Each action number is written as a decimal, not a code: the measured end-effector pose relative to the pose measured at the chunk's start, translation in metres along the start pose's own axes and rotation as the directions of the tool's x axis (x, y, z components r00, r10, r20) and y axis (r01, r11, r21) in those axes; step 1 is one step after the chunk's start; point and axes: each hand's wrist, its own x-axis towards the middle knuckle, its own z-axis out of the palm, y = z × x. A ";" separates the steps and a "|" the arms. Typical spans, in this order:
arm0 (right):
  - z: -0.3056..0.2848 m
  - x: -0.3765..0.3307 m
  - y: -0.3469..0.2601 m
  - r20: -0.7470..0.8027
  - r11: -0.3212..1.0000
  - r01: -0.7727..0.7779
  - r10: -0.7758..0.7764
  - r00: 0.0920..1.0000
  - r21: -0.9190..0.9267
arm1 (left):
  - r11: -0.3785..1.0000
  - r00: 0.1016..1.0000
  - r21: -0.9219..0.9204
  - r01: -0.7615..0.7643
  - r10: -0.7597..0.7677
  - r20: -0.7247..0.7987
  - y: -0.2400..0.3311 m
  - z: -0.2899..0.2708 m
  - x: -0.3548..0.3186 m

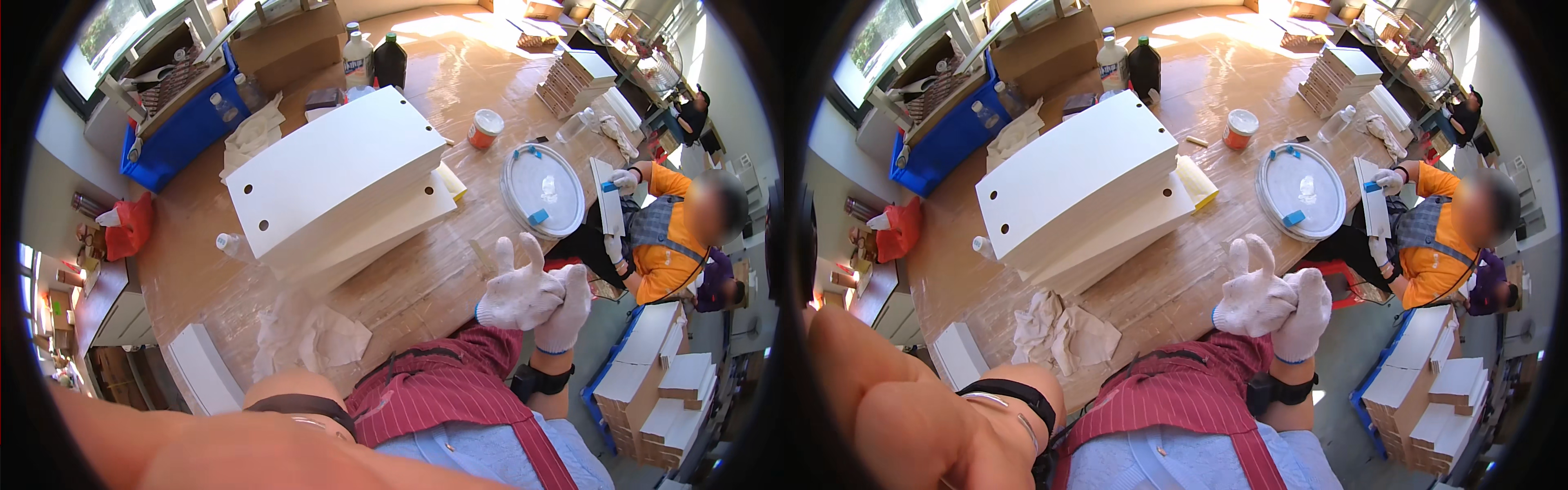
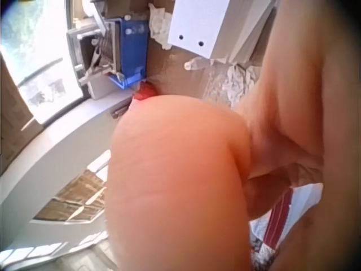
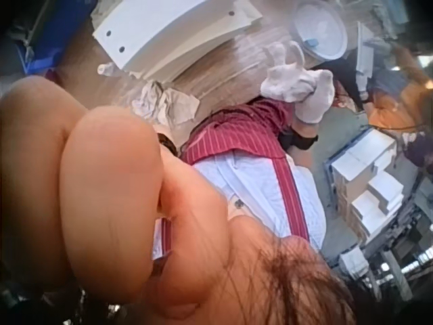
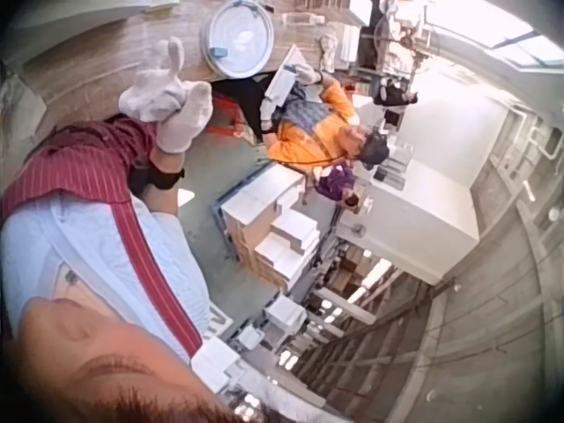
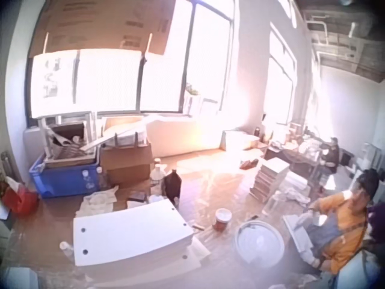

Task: Applying a substance (likely adhesive or sealant) to white furniture panels and wiping them.

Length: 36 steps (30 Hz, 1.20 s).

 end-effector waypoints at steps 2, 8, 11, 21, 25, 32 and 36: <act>0.000 0.000 0.002 -0.028 1.000 0.000 0.000 1.000 0.001 | 1.000 1.000 -0.005 0.001 -0.001 0.001 0.000 -0.001 0.001; 0.007 -0.003 -0.006 -0.049 0.999 -0.016 0.014 0.999 -0.044 | 1.000 1.000 -0.028 0.008 -0.008 -0.002 0.001 -0.003 0.003; 0.002 -0.001 -0.005 -0.020 0.999 -0.011 0.010 1.000 -0.046 | 0.999 1.000 -0.033 0.007 -0.007 -0.009 0.003 -0.004 0.003; 0.000 -0.002 0.000 0.019 1.000 -0.018 0.017 1.000 0.009 | 0.998 0.999 -0.056 -0.015 0.013 -0.042 0.004 -0.002 -0.001; 0.005 -0.005 -0.007 0.035 0.999 -0.040 0.040 0.999 -0.008 | 0.998 0.998 -0.063 -0.023 0.020 -0.057 0.005 -0.001 -0.003; 0.004 -0.005 -0.007 0.041 0.999 -0.037 0.038 0.998 -0.026 | 0.996 0.997 -0.083 -0.037 0.031 -0.075 0.004 0.001 -0.005; 0.006 -0.005 -0.006 0.032 0.999 -0.034 0.035 0.999 -0.024 | 0.994 0.996 -0.097 -0.047 0.039 -0.085 0.003 0.002 -0.005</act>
